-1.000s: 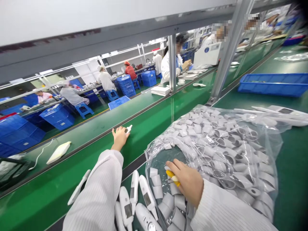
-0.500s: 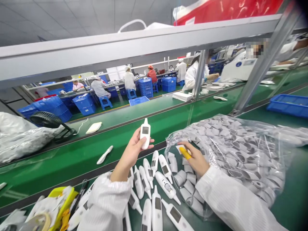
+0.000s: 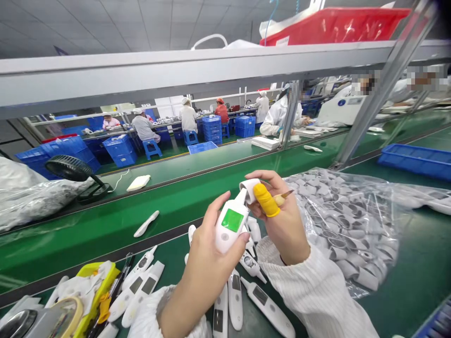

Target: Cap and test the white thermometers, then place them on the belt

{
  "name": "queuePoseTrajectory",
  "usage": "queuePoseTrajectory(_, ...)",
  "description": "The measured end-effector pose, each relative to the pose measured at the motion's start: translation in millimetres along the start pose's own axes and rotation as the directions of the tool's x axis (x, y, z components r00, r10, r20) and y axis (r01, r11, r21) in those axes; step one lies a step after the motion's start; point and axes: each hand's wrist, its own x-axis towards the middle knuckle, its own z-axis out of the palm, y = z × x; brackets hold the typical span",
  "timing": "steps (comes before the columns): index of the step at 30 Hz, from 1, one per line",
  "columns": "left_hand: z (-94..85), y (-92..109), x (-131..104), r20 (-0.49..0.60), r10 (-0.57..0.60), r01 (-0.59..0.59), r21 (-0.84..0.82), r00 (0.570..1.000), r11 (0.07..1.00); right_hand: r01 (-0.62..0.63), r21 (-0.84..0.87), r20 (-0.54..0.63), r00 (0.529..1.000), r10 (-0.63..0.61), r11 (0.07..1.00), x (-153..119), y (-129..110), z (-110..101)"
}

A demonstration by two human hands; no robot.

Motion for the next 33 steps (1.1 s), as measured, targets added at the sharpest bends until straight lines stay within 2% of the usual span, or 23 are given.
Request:
queuePoseTrajectory(3,1.3,0,1,0.062,0.033,-0.038,0.078,0.998,0.996,0.074,-0.212,0.16,0.986,-0.04,0.974,0,0,-7)
queuePoseTrajectory(5,1.6,0,1,0.077,0.044,-0.052,0.106,0.996,0.993,0.1,-0.297,0.19,0.981,-0.044,0.95,2,1,-10)
queuePoseTrajectory(8,1.7,0,2,0.079,0.035,-0.044,0.115,0.996,0.992,0.083,-0.296,0.126,0.991,-0.047,0.951,2,3,-11)
queuePoseTrajectory(12,2.4,-2,2,0.05,0.032,-0.04,0.153,0.998,0.987,0.054,-0.282,0.124,0.992,-0.019,0.958,0,6,-7)
queuePoseTrajectory(14,3.4,-3,3,0.037,0.034,-0.04,0.161,0.999,0.986,0.078,-0.303,0.093,0.994,-0.052,0.95,0,6,-6)
queuePoseTrajectory(18,4.8,-5,3,0.059,0.034,-0.044,0.169,0.998,0.985,0.175,-0.405,0.192,0.976,-0.104,0.897,-1,8,-5)
queuePoseTrajectory(21,4.6,-4,5,0.052,0.069,-0.077,0.179,0.996,0.981,0.202,-0.402,0.171,0.975,-0.144,0.893,-1,9,-4)
queuePoseTrajectory(27,4.5,-3,11,0.033,0.001,-0.012,0.312,0.999,0.95,0.129,-0.334,0.123,0.988,-0.092,0.934,1,11,-7)
queuePoseTrajectory(33,7.4,-5,14,0.01,-0.059,0.049,0.407,0.998,0.912,0.136,-0.289,0.166,0.982,-0.09,0.948,4,14,-9)
